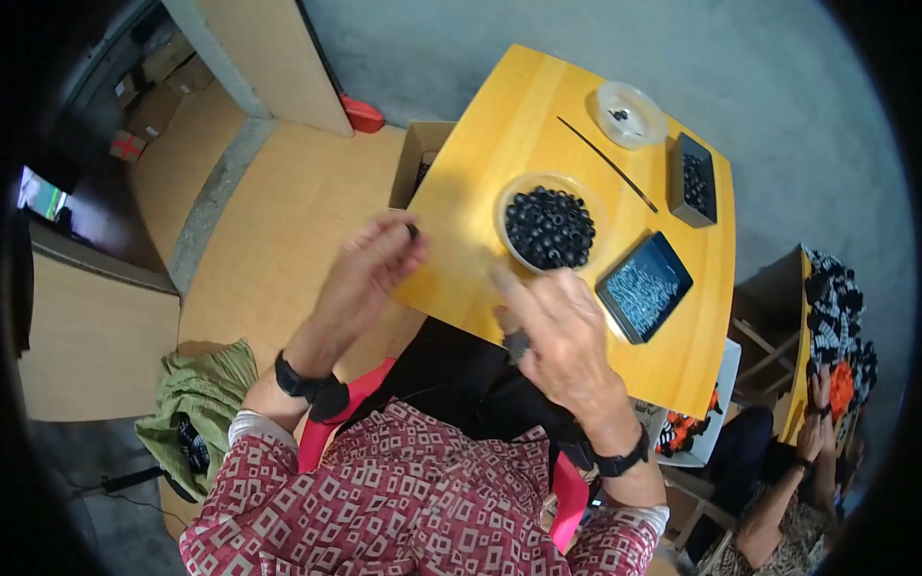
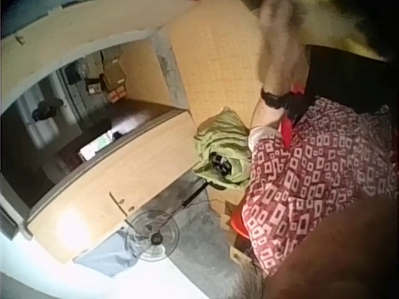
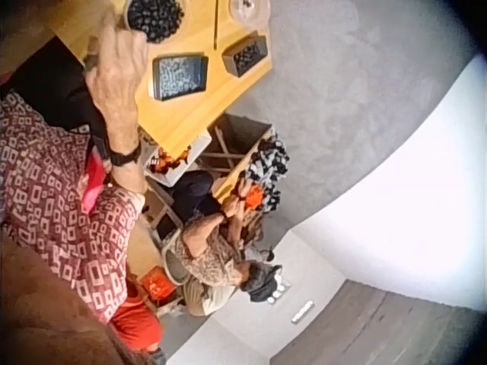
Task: The person assembles black plastic components by hand, fitting them together or onto an assembly base.
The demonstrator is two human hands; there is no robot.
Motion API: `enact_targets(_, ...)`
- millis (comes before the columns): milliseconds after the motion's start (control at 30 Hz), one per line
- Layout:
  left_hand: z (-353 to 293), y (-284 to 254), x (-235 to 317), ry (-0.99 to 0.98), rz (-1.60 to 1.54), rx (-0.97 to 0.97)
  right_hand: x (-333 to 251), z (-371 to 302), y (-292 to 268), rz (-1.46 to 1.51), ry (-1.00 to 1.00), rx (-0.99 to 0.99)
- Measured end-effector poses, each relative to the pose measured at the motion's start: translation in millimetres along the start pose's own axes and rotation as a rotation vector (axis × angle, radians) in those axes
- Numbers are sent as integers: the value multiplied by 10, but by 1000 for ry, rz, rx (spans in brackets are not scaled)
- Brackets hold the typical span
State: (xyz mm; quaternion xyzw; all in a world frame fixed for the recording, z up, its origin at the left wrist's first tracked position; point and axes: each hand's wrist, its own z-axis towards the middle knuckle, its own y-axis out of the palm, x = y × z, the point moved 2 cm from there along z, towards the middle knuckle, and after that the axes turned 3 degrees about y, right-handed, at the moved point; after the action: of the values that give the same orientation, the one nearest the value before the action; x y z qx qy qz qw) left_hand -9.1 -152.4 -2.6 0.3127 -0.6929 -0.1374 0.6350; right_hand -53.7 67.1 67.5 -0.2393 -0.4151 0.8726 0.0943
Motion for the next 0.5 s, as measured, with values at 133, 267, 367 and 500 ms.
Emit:
enact_targets(133,501,-646,176,80,60,117,110,-90,-103,4,17,-48)
enact_targets(267,1199,-1299,-112,-101,132,289,171,-157,-128,-29,77,-212)
enact_targets(367,1747,-1443,-212,-110,154,377,200,-150,-137,-54,138,-224)
enact_targets(500,2176,-1745,-535,-103,315,447,247,-142,-182,-95,186,-224)
